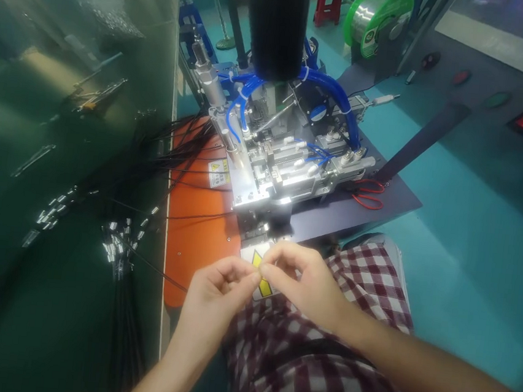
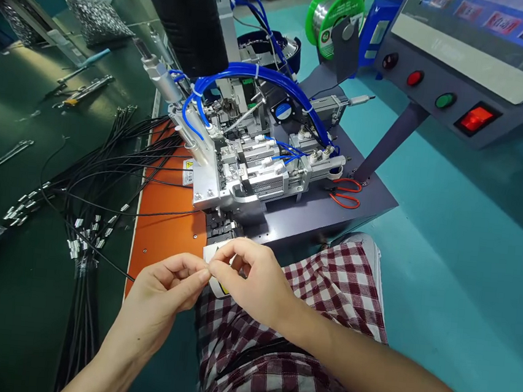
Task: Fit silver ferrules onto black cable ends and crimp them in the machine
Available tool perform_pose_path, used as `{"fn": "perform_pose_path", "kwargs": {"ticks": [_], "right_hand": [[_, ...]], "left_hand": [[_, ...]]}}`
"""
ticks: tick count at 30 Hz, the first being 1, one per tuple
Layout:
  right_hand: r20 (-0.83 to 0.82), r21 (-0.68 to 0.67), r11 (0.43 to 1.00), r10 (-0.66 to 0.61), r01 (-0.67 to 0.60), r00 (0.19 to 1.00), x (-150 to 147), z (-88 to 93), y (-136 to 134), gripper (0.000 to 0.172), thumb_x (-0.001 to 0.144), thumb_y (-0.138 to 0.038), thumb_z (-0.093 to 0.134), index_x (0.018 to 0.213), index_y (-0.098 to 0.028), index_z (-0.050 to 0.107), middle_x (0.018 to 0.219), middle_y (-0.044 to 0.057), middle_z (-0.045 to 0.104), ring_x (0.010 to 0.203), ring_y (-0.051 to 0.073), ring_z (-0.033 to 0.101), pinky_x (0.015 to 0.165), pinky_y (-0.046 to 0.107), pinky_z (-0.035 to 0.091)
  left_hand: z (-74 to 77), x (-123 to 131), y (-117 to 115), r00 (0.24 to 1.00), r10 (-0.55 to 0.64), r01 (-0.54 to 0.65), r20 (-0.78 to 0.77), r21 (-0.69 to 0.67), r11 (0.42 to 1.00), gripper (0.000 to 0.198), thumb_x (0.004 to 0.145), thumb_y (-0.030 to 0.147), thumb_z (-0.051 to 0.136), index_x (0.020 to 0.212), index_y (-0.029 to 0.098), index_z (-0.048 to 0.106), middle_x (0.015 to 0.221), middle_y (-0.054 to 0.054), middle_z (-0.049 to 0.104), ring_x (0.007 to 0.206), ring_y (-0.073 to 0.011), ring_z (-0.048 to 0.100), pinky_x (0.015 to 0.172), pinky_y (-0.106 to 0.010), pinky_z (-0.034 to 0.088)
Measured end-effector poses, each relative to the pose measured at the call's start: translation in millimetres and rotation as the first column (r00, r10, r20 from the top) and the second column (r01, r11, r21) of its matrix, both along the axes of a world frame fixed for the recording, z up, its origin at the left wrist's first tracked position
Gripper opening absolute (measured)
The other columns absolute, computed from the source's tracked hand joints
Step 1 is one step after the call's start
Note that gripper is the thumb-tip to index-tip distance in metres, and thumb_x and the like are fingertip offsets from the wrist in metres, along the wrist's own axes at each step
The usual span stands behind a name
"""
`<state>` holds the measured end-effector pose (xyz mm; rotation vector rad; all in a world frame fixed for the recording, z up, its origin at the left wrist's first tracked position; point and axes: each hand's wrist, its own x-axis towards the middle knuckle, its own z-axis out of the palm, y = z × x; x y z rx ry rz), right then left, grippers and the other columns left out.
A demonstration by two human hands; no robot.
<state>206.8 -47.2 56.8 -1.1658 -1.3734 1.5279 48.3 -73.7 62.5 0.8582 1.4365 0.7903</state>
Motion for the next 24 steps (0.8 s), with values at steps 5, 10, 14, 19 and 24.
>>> {"fn": "perform_pose_path", "kwargs": {"ticks": [5,10,14,19,24], "right_hand": [[-0.086,-0.109,0.994,-0.04,0.031,0.996,-7.0,-2.3,-8.7,0.019,0.086,-0.019,0.054,0.067,-0.019,0.049,0.056,-0.007,0.046,0.048,0.007,0.041,0.046,0.02,0.035],[-0.009,0.031,0.996,-0.084,0.084,0.996,-12.6,-11.3,-13.6,0.019,0.09,-0.023,0.049,0.071,-0.02,0.047,0.06,-0.006,0.048,0.053,0.009,0.044,0.05,0.021,0.037],[-0.084,-0.122,0.99,-0.081,0.07,0.993,-8.6,-14.6,-5.5,0.022,0.094,-0.033,0.045,0.076,-0.02,0.049,0.051,-0.008,0.046,0.045,0.009,0.042,0.046,0.021,0.037],[0.029,-0.016,0.998,-0.056,0.057,0.998,-2.4,-10.4,-6.3,0.014,0.089,-0.028,0.053,0.08,-0.019,0.058,0.06,-0.005,0.05,0.052,0.009,0.046,0.049,0.021,0.038],[0.115,0.128,0.987,-0.114,0.1,0.987,-8.0,-8.6,-11.2,0.007,0.081,-0.016,0.059,0.075,-0.019,0.06,0.064,-0.004,0.055,0.057,0.01,0.047,0.053,0.023,0.038]], "left_hand": [[0.8,0.0,-1.3,0.999,0.029,-0.029,0.027,0.035,0.999,0.028,0.074,0.04,0.073,0.071,0.015,0.064,0.051,0.005,0.046,0.045,-0.0034,0.033,0.042,-0.017,0.023],[2.7,2.9,0.6,0.998,0.032,-0.034,0.048,0.046,0.998,0.026,0.077,0.039,0.07,0.072,0.014,0.063,0.055,0.005,0.049,0.044,-0.0027,0.033,0.044,-0.017,0.025],[2.3,4.1,3.9,0.993,0.064,-0.068,0.103,0.027,0.997,0.026,0.078,0.037,0.069,0.069,0.014,0.06,0.053,0.006,0.045,0.043,-0.0018,0.028,0.043,-0.017,0.021],[2.6,3.6,5.4,0.984,0.104,-0.106,0.144,0.01,0.994,0.027,0.076,0.037,0.07,0.069,0.014,0.059,0.049,0.008,0.036,0.043,-0.0027,0.023,0.042,-0.017,0.018],[3.0,3.3,3.4,0.989,0.076,-0.077,0.128,0.002,0.997,0.026,0.077,0.039,0.069,0.072,0.015,0.06,0.048,0.008,0.036,0.044,-0.0036,0.024,0.043,-0.018,0.017]]}}
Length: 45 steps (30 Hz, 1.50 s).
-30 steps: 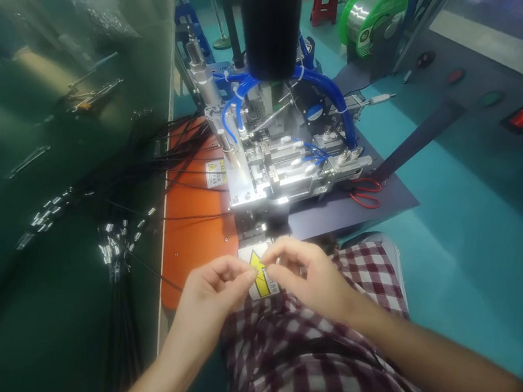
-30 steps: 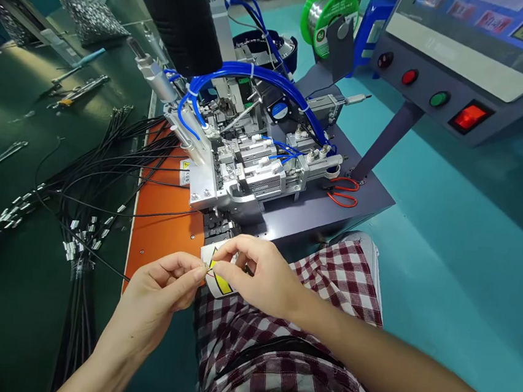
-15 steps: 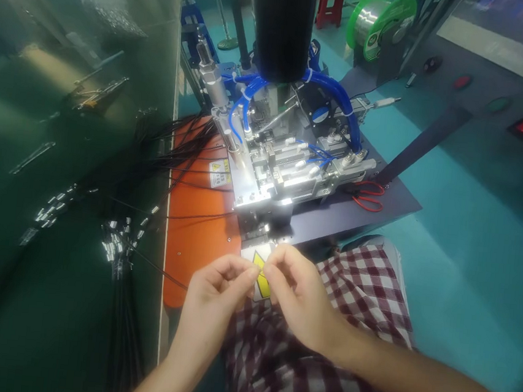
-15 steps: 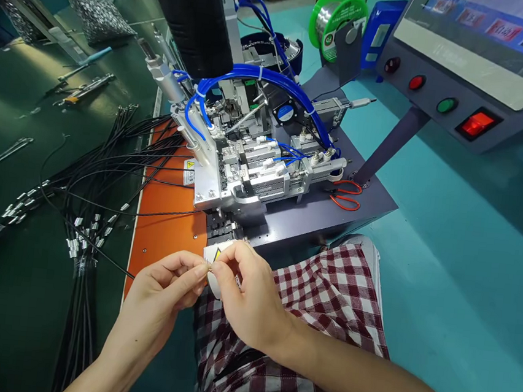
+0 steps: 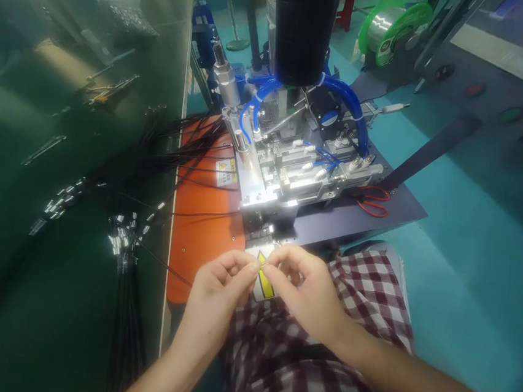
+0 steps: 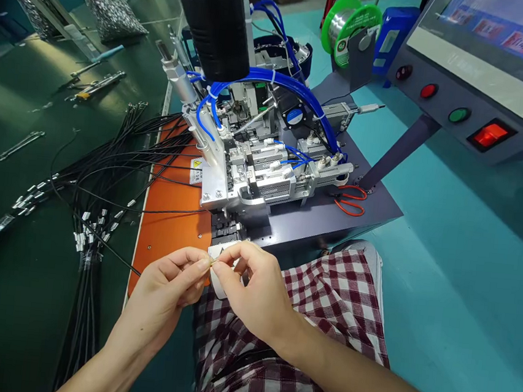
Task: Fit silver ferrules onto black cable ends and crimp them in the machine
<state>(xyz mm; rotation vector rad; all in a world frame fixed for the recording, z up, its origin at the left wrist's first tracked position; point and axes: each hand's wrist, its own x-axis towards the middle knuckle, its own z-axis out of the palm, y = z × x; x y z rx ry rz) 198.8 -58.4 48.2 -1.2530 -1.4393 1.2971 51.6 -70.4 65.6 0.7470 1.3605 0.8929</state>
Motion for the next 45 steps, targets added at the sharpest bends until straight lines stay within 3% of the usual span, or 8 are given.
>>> {"fn": "perform_pose_path", "kwargs": {"ticks": [4,12,18,21,36,45], "right_hand": [[-0.061,-0.038,0.999,0.004,-0.007,0.998,-3.2,-0.2,-0.1,0.009,0.081,-0.017,0.058,0.072,-0.019,0.058,0.063,-0.004,0.053,0.055,0.01,0.046,0.051,0.023,0.038],[-0.248,-0.311,0.948,-0.019,-0.061,0.968,-5.8,1.7,-6.6,0.013,0.083,-0.023,0.055,0.072,-0.019,0.052,0.052,-0.008,0.044,0.043,0.006,0.038,0.039,0.019,0.03],[-0.148,-0.203,0.979,-0.009,-0.022,0.989,-1.1,4.5,-2.6,0.002,0.08,-0.019,0.057,0.079,-0.019,0.058,0.052,-0.007,0.047,0.044,0.008,0.043,0.042,0.021,0.034],[-0.112,-0.162,0.987,-0.01,-0.008,0.994,-1.5,4.8,-1.1,0.005,0.079,-0.018,0.057,0.075,-0.019,0.059,0.051,-0.007,0.048,0.042,0.008,0.043,0.041,0.022,0.034],[-0.162,-0.184,0.983,-0.005,-0.025,0.987,0.7,3.6,-1.2,0.005,0.08,-0.019,0.058,0.075,-0.019,0.059,0.056,-0.006,0.05,0.045,0.008,0.043,0.043,0.022,0.033],[-0.145,-0.185,0.983,-0.007,-0.02,0.989,3.0,6.4,-2.4,0.007,0.078,-0.018,0.06,0.071,-0.018,0.059,0.061,-0.005,0.052,0.056,0.009,0.044,0.051,0.022,0.035]], "left_hand": [[0.3,-0.5,-2.8,1.0,0.002,-0.002,0.02,0.011,1.0,0.026,0.077,0.038,0.07,0.072,0.015,0.06,0.05,0.008,0.036,0.045,-0.0037,0.025,0.043,-0.018,0.018],[-2.5,-2.0,-1.9,0.996,0.051,-0.053,0.075,0.026,0.998,0.027,0.078,0.038,0.069,0.069,0.015,0.057,0.05,0.008,0.037,0.044,-0.0032,0.024,0.044,-0.019,0.017],[-0.8,-0.5,-4.0,0.999,0.007,-0.008,0.032,0.008,1.0,0.026,0.079,0.038,0.069,0.073,0.015,0.06,0.051,0.007,0.039,0.045,-0.0032,0.028,0.043,-0.018,0.019],[-0.4,-0.7,-4.5,1.0,-0.013,0.013,0.015,0.016,1.0,0.026,0.079,0.039,0.069,0.073,0.015,0.06,0.053,0.007,0.041,0.045,-0.0031,0.028,0.044,-0.019,0.019],[-0.5,0.8,-5.7,0.999,-0.003,0.0,0.047,0.066,0.998,0.023,0.081,0.035,0.068,0.073,0.015,0.06,0.054,0.006,0.044,0.046,-0.0028,0.031,0.044,-0.017,0.022],[-4.5,3.2,-10.3,0.995,-0.016,0.032,-0.1,0.171,0.985,0.02,0.083,0.034,0.066,0.076,0.016,0.063,0.062,0.004,0.051,0.053,-0.0048,0.039,0.048,-0.016,0.03]]}}
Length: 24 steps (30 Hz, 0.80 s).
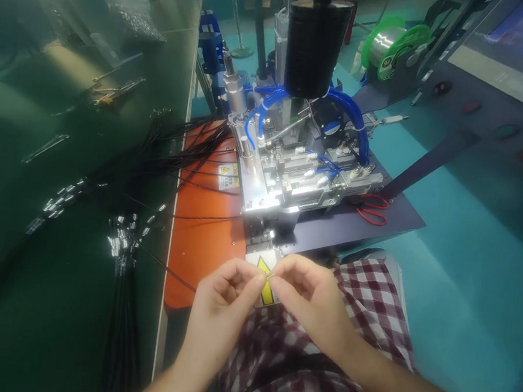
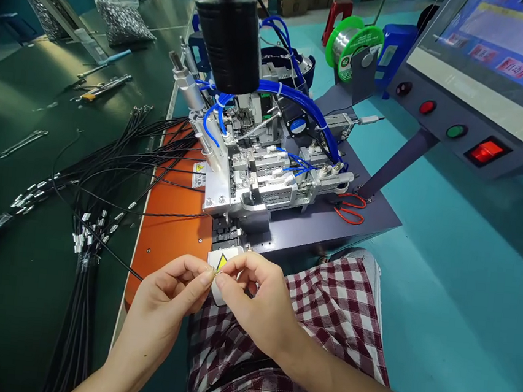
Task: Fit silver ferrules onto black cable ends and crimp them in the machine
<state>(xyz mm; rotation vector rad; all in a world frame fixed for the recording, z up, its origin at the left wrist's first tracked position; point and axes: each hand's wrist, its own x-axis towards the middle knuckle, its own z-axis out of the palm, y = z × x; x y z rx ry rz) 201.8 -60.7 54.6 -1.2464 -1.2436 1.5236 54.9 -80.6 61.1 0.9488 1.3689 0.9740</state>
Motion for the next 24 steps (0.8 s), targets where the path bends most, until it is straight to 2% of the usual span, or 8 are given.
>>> {"fn": "perform_pose_path", "kwargs": {"ticks": [8,11,13,14,15,17,19,24], "right_hand": [[-0.145,-0.194,0.98,0.007,-0.035,0.989,-5.5,0.1,1.2,0.011,0.078,-0.022,0.059,0.068,-0.018,0.057,0.052,-0.007,0.045,0.044,0.006,0.034,0.042,0.021,0.028],[-0.042,0.011,1.0,-0.019,0.019,0.999,-4.5,0.1,-1.3,0.012,0.079,-0.02,0.057,0.068,-0.018,0.056,0.056,-0.005,0.047,0.05,0.008,0.04,0.048,0.023,0.033],[0.063,0.245,0.969,-0.056,0.039,0.996,-4.0,0.3,-3.3,0.012,0.079,-0.018,0.056,0.067,-0.017,0.057,0.063,-0.003,0.05,0.057,0.01,0.045,0.055,0.025,0.036],[0.081,0.292,0.956,-0.062,0.036,0.995,-4.1,0.2,-4.0,0.013,0.08,-0.018,0.056,0.067,-0.017,0.056,0.064,-0.003,0.05,0.058,0.01,0.045,0.056,0.025,0.036],[0.068,0.26,0.965,-0.05,0.03,0.996,-4.4,-0.2,-4.4,0.013,0.081,-0.019,0.055,0.068,-0.018,0.056,0.062,-0.004,0.049,0.055,0.009,0.044,0.053,0.024,0.035],[-0.031,0.028,1.0,-0.002,0.003,1.0,-5.1,-2.0,-4.1,0.015,0.084,-0.022,0.053,0.069,-0.019,0.053,0.052,-0.007,0.043,0.045,0.007,0.036,0.044,0.022,0.03],[-0.139,-0.185,0.981,0.036,-0.061,0.99,-4.7,-4.6,-2.7,0.016,0.087,-0.026,0.052,0.072,-0.019,0.051,0.044,-0.01,0.037,0.038,0.006,0.029,0.038,0.02,0.025],[-0.146,-0.17,0.985,0.002,-0.027,0.989,-0.2,-6.3,0.9,0.017,0.089,-0.032,0.052,0.082,-0.018,0.06,0.044,-0.01,0.04,0.04,0.006,0.034,0.04,0.018,0.031]], "left_hand": [[-0.7,-2.0,-0.5,0.999,0.023,-0.023,0.028,-0.012,1.0,0.021,0.083,0.036,0.066,0.076,0.017,0.061,0.059,0.005,0.05,0.051,-0.0044,0.039,0.047,-0.015,0.03],[-0.1,-1.3,-0.4,0.999,0.025,-0.024,0.041,-0.031,0.999,0.021,0.082,0.037,0.066,0.077,0.017,0.062,0.06,0.006,0.05,0.052,-0.0043,0.039,0.048,-0.015,0.03],[0.5,-0.3,-0.3,0.999,0.027,-0.026,0.021,-0.025,0.999,0.021,0.082,0.037,0.067,0.077,0.017,0.062,0.064,0.005,0.052,0.056,-0.0048,0.041,0.051,-0.015,0.031],[0.9,0.2,0.0,1.0,0.025,-0.025,0.014,-0.024,0.999,0.021,0.082,0.037,0.067,0.078,0.017,0.063,0.066,0.004,0.052,0.057,-0.0049,0.041,0.052,-0.015,0.032],[1.3,0.6,0.4,1.0,0.023,-0.022,0.017,-0.035,0.999,0.021,0.082,0.037,0.067,0.077,0.017,0.062,0.066,0.004,0.052,0.057,-0.0049,0.04,0.052,-0.015,0.032],[1.8,0.8,1.9,0.998,0.014,-0.008,0.061,-0.086,0.996,0.024,0.081,0.038,0.067,0.075,0.016,0.061,0.061,0.005,0.047,0.052,-0.0041,0.036,0.049,-0.016,0.028],[2.2,0.4,4.1,0.993,0.017,0.0,0.119,-0.142,0.99,0.026,0.08,0.039,0.067,0.073,0.016,0.059,0.055,0.007,0.041,0.047,-0.0034,0.029,0.046,-0.017,0.023],[2.6,0.3,8.8,0.988,0.049,-0.028,0.146,-0.144,0.989,0.028,0.08,0.039,0.067,0.072,0.015,0.058,0.05,0.008,0.034,0.045,-0.0032,0.024,0.045,-0.018,0.019]]}}
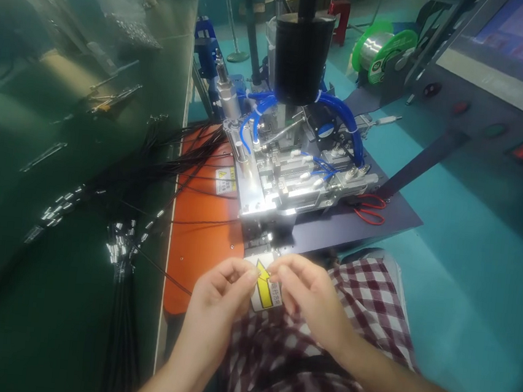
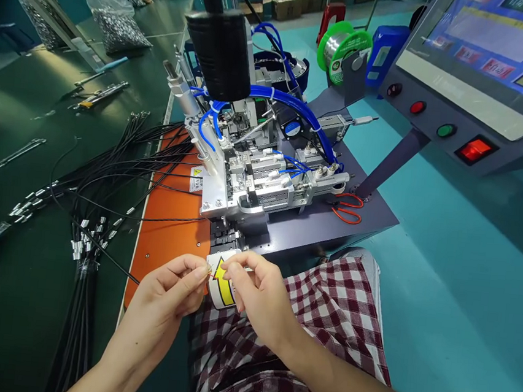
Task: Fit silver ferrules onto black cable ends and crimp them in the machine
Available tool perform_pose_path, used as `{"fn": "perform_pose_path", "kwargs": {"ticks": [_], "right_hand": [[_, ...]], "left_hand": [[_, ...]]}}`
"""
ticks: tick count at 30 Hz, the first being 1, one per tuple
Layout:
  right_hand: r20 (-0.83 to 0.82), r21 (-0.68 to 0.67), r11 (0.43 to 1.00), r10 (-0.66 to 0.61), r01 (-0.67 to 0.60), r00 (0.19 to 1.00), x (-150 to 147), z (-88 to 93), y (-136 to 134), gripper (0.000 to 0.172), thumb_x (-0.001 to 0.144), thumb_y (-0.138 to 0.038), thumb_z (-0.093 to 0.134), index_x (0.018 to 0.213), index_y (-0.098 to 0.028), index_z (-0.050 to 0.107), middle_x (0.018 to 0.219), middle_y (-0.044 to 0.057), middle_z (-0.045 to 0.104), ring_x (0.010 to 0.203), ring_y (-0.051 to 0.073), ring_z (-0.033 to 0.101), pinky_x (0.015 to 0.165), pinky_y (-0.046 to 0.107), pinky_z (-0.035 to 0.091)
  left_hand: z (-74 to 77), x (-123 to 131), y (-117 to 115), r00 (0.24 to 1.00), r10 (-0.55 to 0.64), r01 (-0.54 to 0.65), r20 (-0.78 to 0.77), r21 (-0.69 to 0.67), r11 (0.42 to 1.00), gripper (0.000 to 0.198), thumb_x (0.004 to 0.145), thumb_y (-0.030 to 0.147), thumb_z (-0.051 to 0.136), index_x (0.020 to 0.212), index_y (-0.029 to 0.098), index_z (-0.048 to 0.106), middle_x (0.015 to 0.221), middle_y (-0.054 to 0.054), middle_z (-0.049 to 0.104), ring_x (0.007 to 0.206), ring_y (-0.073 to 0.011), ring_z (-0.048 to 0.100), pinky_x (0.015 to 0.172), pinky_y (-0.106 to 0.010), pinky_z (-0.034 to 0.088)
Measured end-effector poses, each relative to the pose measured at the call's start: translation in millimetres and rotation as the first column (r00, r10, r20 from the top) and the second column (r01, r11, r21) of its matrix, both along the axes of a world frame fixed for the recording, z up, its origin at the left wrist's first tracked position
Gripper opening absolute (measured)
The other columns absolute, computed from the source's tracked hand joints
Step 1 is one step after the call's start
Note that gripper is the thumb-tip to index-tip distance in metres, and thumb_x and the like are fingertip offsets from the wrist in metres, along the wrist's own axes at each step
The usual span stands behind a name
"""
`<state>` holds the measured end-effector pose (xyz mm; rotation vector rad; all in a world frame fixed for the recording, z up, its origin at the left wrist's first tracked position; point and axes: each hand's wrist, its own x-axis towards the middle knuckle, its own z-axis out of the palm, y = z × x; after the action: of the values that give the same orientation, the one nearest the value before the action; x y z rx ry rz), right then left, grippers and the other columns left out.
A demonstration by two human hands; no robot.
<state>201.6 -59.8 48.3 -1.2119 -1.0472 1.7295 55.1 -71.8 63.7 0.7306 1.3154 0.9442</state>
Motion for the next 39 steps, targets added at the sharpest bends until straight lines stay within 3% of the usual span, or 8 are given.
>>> {"fn": "perform_pose_path", "kwargs": {"ticks": [5,9,12,19,24,29,35,39], "right_hand": [[0.08,0.118,0.991,-0.07,0.06,0.994,-5.0,4.6,3.3,0.006,0.081,-0.023,0.062,0.079,-0.018,0.063,0.055,-0.007,0.049,0.045,0.006,0.039,0.043,0.02,0.033],[0.206,0.327,0.942,-0.151,0.077,0.967,-6.6,1.1,8.1,0.014,0.083,-0.018,0.059,0.069,-0.018,0.06,0.066,-0.003,0.056,0.059,0.01,0.049,0.056,0.023,0.041],[0.249,0.399,0.915,-0.168,0.058,0.954,-4.1,-3.2,12.8,0.016,0.086,-0.019,0.056,0.07,-0.019,0.057,0.07,-0.002,0.058,0.065,0.012,0.053,0.064,0.026,0.043],[0.237,0.339,0.936,-0.187,0.1,0.953,-7.4,-8.0,27.6,0.017,0.085,-0.021,0.057,0.068,-0.018,0.056,0.069,-0.002,0.058,0.065,0.012,0.054,0.063,0.025,0.044],[0.176,0.137,0.989,-0.08,0.056,0.981,-5.4,-12.3,40.6,0.016,0.086,-0.032,0.056,0.078,-0.019,0.059,0.054,-0.006,0.048,0.047,0.009,0.043,0.044,0.021,0.035],[0.229,0.26,0.966,-0.069,0.008,0.971,-2.3,-15.8,43.5,0.008,0.083,-0.023,0.06,0.076,-0.018,0.062,0.071,-0.001,0.06,0.058,0.011,0.05,0.056,0.024,0.042],[0.235,0.308,0.95,-0.122,0.045,0.964,-5.7,-13.2,42.2,0.015,0.084,-0.019,0.058,0.069,-0.018,0.057,0.066,-0.002,0.057,0.06,0.012,0.051,0.059,0.025,0.042],[0.255,0.344,0.937,-0.159,0.064,0.954,-11.0,-11.9,35.1,0.019,0.086,-0.019,0.056,0.067,-0.019,0.052,0.068,-0.002,0.055,0.063,0.012,0.052,0.061,0.026,0.042]], "left_hand": [[-2.3,1.1,1.0,0.999,-0.023,0.024,-0.043,0.019,1.0,0.026,0.08,0.039,0.068,0.074,0.015,0.059,0.053,0.008,0.041,0.045,-0.0026,0.029,0.044,-0.016,0.022],[-1.5,1.7,5.1,0.99,-0.06,0.062,-0.125,0.019,0.998,0.024,0.081,0.04,0.066,0.078,0.017,0.062,0.058,0.006,0.049,0.048,-0.0041,0.038,0.046,-0.016,0.029],[1.5,3.3,11.1,0.964,-0.085,0.111,-0.251,0.089,0.99,0.02,0.082,0.038,0.065,0.079,0.018,0.064,0.061,0.004,0.054,0.054,-0.0081,0.048,0.053,-0.019,0.04],[3.3,4.8,28.8,0.887,-0.035,0.134,-0.46,0.184,0.974,0.015,0.081,0.033,0.064,0.079,0.019,0.067,0.072,0.001,0.064,0.066,-0.0129,0.056,0.059,-0.021,0.044],[-3.3,1.3,44.0,0.934,-0.077,0.108,-0.349,0.073,0.991,0.021,0.079,0.038,0.066,0.075,0.017,0.066,0.066,0.001,0.062,0.057,-0.0105,0.052,0.05,-0.018,0.038],[-7.2,2.4,50.2,0.978,-0.054,0.051,-0.201,-0.022,0.998,0.025,0.077,0.041,0.068,0.076,0.017,0.065,0.061,0.001,0.059,0.051,-0.0087,0.047,0.046,-0.017,0.035],[5.0,2.7,46.4,0.919,-0.053,0.093,-0.39,0.084,0.992,0.017,0.076,0.035,0.069,0.08,0.018,0.068,0.062,0.0,0.061,0.054,-0.013,0.054,0.053,-0.022,0.044],[6.5,1.5,37.7,0.915,-0.028,0.057,-0.402,0.06,0.997,0.02,0.076,0.038,0.068,0.084,0.019,0.069,0.062,0.0,0.061,0.053,-0.0128,0.052,0.052,-0.023,0.044]]}}
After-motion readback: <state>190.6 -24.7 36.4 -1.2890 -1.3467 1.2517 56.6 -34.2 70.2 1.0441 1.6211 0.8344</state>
